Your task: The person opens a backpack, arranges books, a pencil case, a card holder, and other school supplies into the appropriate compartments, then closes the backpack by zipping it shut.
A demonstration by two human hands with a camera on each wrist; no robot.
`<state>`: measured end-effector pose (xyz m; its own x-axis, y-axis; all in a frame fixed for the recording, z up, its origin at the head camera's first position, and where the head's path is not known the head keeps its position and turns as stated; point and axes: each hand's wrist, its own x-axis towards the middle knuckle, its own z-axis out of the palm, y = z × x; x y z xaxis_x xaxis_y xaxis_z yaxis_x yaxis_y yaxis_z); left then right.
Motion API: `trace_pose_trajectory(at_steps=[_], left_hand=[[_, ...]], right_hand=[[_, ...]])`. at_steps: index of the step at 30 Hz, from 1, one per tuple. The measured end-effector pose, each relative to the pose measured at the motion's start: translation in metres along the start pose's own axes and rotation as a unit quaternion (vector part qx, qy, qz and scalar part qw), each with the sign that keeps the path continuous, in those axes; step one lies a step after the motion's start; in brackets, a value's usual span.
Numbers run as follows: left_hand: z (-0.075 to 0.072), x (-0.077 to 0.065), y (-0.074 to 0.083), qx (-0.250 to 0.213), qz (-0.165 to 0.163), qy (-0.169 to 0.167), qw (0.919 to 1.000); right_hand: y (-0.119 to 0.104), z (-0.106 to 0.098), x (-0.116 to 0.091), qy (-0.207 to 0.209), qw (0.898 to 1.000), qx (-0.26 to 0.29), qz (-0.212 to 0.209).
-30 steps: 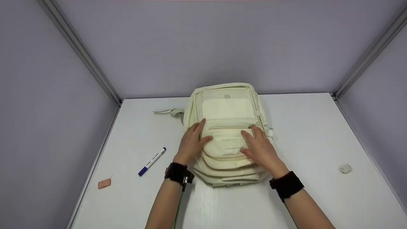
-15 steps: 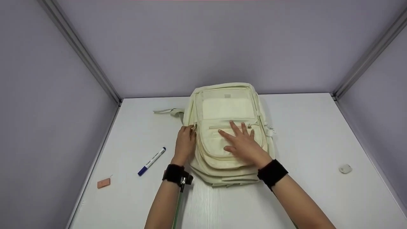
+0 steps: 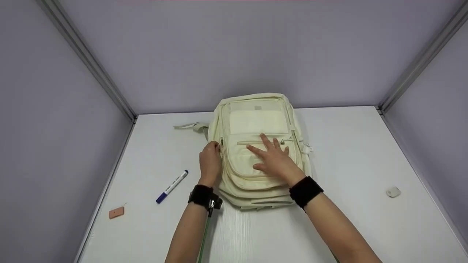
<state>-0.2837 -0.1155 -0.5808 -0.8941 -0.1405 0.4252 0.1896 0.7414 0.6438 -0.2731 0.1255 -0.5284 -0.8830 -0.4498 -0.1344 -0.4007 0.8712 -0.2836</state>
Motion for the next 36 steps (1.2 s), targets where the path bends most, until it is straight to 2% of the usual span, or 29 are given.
trace_pose_trajectory(at_steps=[4, 7, 18, 24, 28, 36], left_hand=[[0.000, -0.001, 0.000, 0.040, 0.039, 0.019, 0.9982], [-0.003, -0.003, 0.001, 0.057, 0.060, 0.018, 0.9964], [-0.014, -0.015, 0.006, 0.085, 0.087, -0.004, 0.9925], [-0.021, -0.024, 0.008, 0.076, 0.089, -0.040, 0.9923], [-0.027, -0.026, 0.009, 0.071, 0.093, -0.080, 0.9899], [-0.040, -0.032, 0.007, 0.047, 0.123, -0.173, 0.9762]], right_hand=[[0.000, 0.000, 0.002, -0.004, 1.000, -0.004, 0.007], [0.000, 0.000, 0.002, -0.005, 1.000, -0.006, 0.006], [0.002, -0.002, 0.002, -0.008, 1.000, -0.003, -0.001], [0.003, -0.003, 0.001, -0.004, 1.000, -0.005, -0.007], [0.003, -0.003, 0.000, -0.006, 1.000, -0.010, -0.008], [0.002, -0.003, -0.001, 0.001, 1.000, -0.010, -0.010]])
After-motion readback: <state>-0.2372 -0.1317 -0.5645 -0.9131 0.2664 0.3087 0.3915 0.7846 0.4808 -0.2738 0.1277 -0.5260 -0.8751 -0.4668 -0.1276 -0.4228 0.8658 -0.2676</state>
